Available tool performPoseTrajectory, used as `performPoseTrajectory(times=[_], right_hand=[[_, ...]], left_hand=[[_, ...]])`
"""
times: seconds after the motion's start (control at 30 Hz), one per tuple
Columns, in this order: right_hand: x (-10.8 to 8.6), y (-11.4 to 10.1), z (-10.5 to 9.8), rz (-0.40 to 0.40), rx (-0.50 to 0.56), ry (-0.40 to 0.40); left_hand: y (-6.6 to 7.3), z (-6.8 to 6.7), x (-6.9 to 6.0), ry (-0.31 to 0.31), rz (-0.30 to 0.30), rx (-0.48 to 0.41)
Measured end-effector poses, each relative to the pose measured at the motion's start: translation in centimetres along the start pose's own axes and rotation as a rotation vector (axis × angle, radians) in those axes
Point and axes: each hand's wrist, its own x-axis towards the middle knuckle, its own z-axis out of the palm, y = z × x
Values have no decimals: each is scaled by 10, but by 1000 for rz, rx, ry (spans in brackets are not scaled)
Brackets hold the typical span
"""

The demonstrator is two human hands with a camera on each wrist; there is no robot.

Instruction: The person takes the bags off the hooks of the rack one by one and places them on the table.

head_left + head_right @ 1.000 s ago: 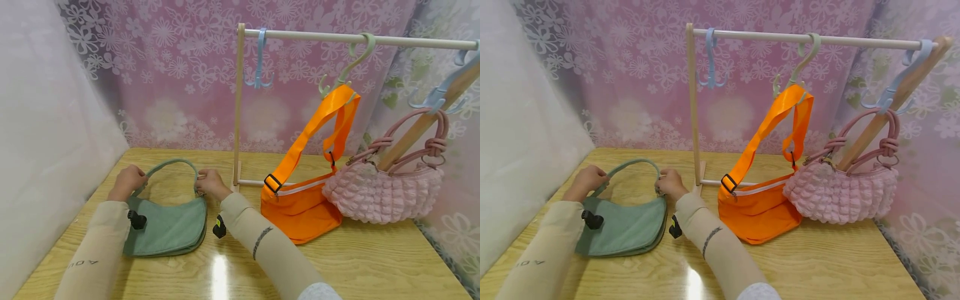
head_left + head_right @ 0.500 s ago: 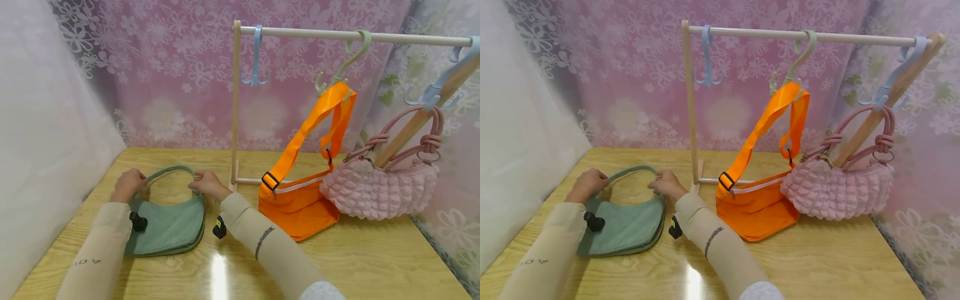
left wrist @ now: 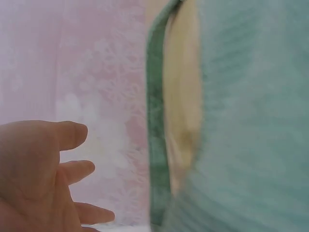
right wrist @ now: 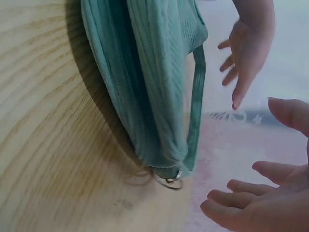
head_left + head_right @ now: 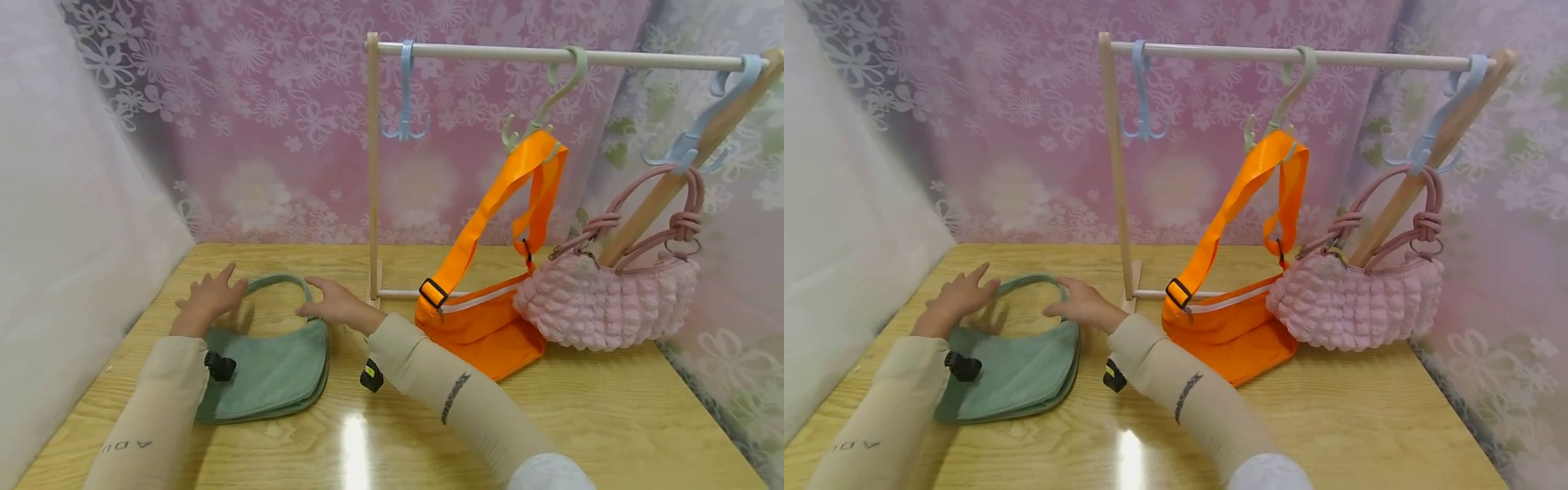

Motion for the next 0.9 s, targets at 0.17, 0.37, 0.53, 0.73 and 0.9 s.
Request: performPoseTrajectory(times=[0.17, 0.37, 0.53, 0.73, 0.9], right_hand=[[-17, -11, -7, -44, -105, -34], [-39, -31, -15, -152, -235, -63], [-67, -48, -21, -222, -388, 26], [-101, -63, -34, -268, -502, 182], [-122, -69, -46, -330, -489, 294]], left_hand=[[14, -7, -8, 54, 38, 18], [35, -19, -24, 103, 79, 78], [54, -25, -37, 161, 149, 105], [83, -31, -58, 244, 232, 86], [109, -37, -78, 340, 312, 105]])
